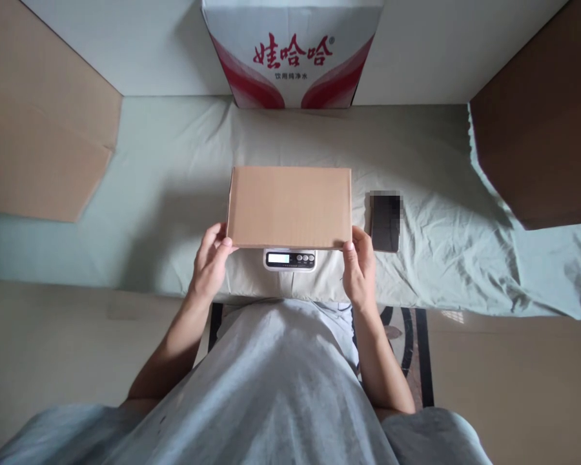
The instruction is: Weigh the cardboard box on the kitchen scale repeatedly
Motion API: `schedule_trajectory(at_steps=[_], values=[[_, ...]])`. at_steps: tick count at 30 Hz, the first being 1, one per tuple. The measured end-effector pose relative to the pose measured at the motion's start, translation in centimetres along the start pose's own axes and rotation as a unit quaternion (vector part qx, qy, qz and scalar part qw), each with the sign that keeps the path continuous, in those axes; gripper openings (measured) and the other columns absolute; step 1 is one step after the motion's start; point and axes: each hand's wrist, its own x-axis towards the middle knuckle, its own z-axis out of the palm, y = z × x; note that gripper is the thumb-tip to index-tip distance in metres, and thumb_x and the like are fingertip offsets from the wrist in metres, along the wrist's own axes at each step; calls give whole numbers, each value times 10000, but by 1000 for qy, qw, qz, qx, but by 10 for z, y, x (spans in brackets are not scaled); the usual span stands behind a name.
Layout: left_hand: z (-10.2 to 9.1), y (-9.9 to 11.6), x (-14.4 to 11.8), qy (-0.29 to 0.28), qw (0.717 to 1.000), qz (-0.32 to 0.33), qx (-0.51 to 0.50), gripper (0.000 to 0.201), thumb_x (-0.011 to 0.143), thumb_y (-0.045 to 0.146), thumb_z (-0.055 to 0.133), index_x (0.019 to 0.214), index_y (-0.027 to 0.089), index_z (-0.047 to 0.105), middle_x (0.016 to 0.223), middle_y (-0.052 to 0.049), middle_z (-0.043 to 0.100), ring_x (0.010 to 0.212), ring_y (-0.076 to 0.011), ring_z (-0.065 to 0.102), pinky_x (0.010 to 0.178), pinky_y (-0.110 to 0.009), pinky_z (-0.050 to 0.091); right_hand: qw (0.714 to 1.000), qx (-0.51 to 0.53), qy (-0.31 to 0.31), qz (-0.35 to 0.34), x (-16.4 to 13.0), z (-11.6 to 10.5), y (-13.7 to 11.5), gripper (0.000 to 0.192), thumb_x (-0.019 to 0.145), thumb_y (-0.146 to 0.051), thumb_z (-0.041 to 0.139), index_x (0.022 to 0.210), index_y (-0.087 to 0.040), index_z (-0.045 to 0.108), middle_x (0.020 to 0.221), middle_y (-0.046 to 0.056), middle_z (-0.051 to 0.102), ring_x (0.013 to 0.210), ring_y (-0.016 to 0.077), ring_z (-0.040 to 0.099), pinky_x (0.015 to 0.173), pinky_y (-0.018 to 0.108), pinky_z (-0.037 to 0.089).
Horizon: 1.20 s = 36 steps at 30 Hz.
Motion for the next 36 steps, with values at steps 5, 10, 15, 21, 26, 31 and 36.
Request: schedule_trajectory(at_steps=[5, 10, 15, 21, 26, 31, 36], values=[[1, -3, 1, -4, 1000, 0, -9, 483, 862, 527, 553, 1251, 241, 524, 1310, -126, 600, 1257, -285, 563, 1013, -486, 506, 1000, -7, -2, -4, 0, 0, 2, 377, 895, -525, 460, 1187, -312, 567, 1157, 40, 628, 1073, 213, 604, 969, 460, 495], [-4, -6, 5, 3, 1000, 22, 15, 512, 890, 569, 473, 1280, 240, 529, 1332, -115, 591, 1263, -277, 553, 1040, -484, 478, 1000, 23, 3, 6, 4, -4, 5, 436, 884, -577, 443, 1194, -303, 580, 1208, 58, 636, 1119, 227, 615, 975, 496, 494], [-20, -13, 14, 71, 995, 42, 52, 509, 897, 588, 446, 1242, 234, 571, 1307, -111, 610, 1210, -252, 589, 1074, -468, 448, 996, 56, 66, 11, 13, -11, 10, 446, 888, -585, 412, 1170, -298, 603, 1140, 62, 680, 1012, 193, 665, 869, 430, 525], [-32, -17, 21, 87, 994, 30, 56, 518, 891, 593, 457, 1229, 222, 584, 1295, -122, 619, 1214, -258, 590, 1083, -470, 435, 996, 54, 64, 13, 18, -16, 15, 474, 880, -600, 411, 1182, -282, 592, 1135, 71, 689, 968, 183, 681, 831, 404, 523], [-31, -17, 20, 86, 994, 32, 56, 494, 899, 576, 458, 1235, 237, 583, 1310, -113, 615, 1213, -252, 596, 1078, -467, 438, 997, 51, 64, 14, 18, -14, 12, 467, 879, -595, 422, 1180, -286, 600, 1122, 66, 694, 956, 180, 681, 826, 401, 519], [-28, -15, 15, 67, 996, 38, 52, 473, 910, 548, 460, 1239, 232, 585, 1300, -113, 624, 1219, -253, 594, 1094, -484, 423, 997, 55, 62, 9, 16, -12, 10, 444, 877, -578, 445, 1170, -289, 612, 1122, 64, 692, 974, 181, 672, 836, 405, 523], [-17, -5, 8, 20, 998, 47, 31, 438, 892, 524, 511, 1231, 256, 587, 1302, -101, 630, 1226, -253, 594, 1047, -458, 480, 999, 39, 28, 7, 10, -7, 4, 418, 896, -549, 431, 1203, -317, 594, 1187, 50, 671, 1108, 219, 643, 940, 465, 516]])
